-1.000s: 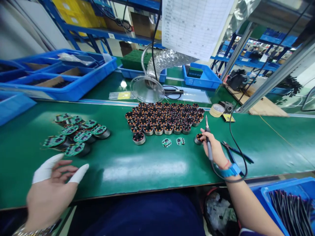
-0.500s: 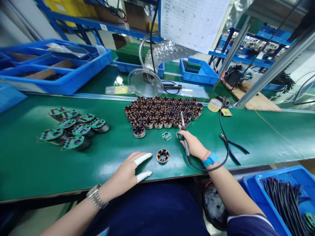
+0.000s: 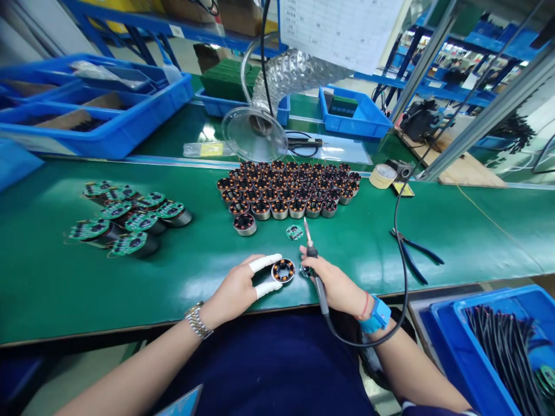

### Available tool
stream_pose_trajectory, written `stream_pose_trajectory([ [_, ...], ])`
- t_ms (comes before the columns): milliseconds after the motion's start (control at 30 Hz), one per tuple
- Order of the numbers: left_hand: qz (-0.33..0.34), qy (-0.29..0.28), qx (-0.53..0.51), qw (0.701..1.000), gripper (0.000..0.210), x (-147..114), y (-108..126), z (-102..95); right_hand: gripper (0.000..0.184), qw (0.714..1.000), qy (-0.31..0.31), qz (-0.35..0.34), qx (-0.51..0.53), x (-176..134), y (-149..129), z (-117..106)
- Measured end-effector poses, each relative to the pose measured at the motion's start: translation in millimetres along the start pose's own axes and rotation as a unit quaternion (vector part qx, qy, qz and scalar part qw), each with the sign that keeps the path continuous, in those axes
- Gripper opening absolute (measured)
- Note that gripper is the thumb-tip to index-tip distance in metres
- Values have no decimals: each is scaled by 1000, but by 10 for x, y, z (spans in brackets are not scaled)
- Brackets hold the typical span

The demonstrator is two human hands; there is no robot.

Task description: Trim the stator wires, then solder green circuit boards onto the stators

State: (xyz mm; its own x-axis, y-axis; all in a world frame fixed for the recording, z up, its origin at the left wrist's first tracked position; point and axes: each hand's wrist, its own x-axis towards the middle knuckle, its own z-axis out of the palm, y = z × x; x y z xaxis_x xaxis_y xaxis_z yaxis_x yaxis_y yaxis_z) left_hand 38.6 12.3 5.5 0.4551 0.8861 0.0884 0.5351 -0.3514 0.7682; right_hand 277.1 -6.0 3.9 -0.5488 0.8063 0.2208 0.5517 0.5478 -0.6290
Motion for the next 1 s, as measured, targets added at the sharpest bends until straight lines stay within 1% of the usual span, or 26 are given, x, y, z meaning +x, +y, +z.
stream_pose_trajectory([
  [33,2,-15,1,1000,47,-38,-22,-56,40,1000,-16,-2,13,-27,-10,-21],
  [67,0,-29,4,1000,47,-80,-47,-117,39,1000,-17,1,16,-47,-11,-36],
  [100,-5,-42,8,999,46,-125,-73,-181,37,1000,-2,7,6,-61,-6,-42],
  [167,-21,-57,15,998,46,-216,-126,-296,35,997,50,32,-45,-67,8,-20],
  [233,-34,-57,15,998,47,-302,-174,-371,36,990,95,56,-88,-50,8,38],
  [300,-47,-39,13,998,51,-386,-205,-396,37,989,105,66,-84,-26,-18,100],
  [367,-71,2,16,997,52,-470,-213,-375,38,994,81,53,-42,-13,-65,142],
  [400,-84,32,19,996,48,-512,-208,-351,38,997,60,40,-19,-14,-91,155],
  [467,-94,89,22,991,31,-590,-179,-286,38,999,29,18,3,-24,-139,175],
  [500,-88,110,20,990,23,-621,-156,-248,37,999,30,15,-2,-32,-158,187],
  [567,-65,135,10,989,17,-658,-102,-176,39,997,62,27,-40,-44,-185,226],
  [633,-46,149,-7,988,21,-658,-50,-120,39,991,100,49,-75,-50,-200,278],
  [667,-39,154,-15,987,23,-648,-30,-101,38,989,109,58,-79,-50,-207,303],
  [700,-27,159,-22,987,22,-637,-17,-90,37,989,109,62,-74,-50,-214,323],
  [767,21,159,-24,987,17,-624,-17,-83,37,993,92,54,-43,-52,-230,340],
  [833,79,146,-7,986,16,-637,-51,-89,40,997,64,30,-12,-60,-243,329],
  [900,120,126,13,985,19,-675,-105,-102,40,999,51,13,-10,-77,-249,310],
  [933,124,120,19,985,20,-697,-133,-111,40,998,53,11,-20,-90,-249,305],
  [967,114,124,22,986,20,-715,-158,-122,41,998,58,13,-33,-103,-248,306],
  [1000,87,134,22,987,19,-724,-178,-136,42,997,67,15,-43,-118,-246,313],
])
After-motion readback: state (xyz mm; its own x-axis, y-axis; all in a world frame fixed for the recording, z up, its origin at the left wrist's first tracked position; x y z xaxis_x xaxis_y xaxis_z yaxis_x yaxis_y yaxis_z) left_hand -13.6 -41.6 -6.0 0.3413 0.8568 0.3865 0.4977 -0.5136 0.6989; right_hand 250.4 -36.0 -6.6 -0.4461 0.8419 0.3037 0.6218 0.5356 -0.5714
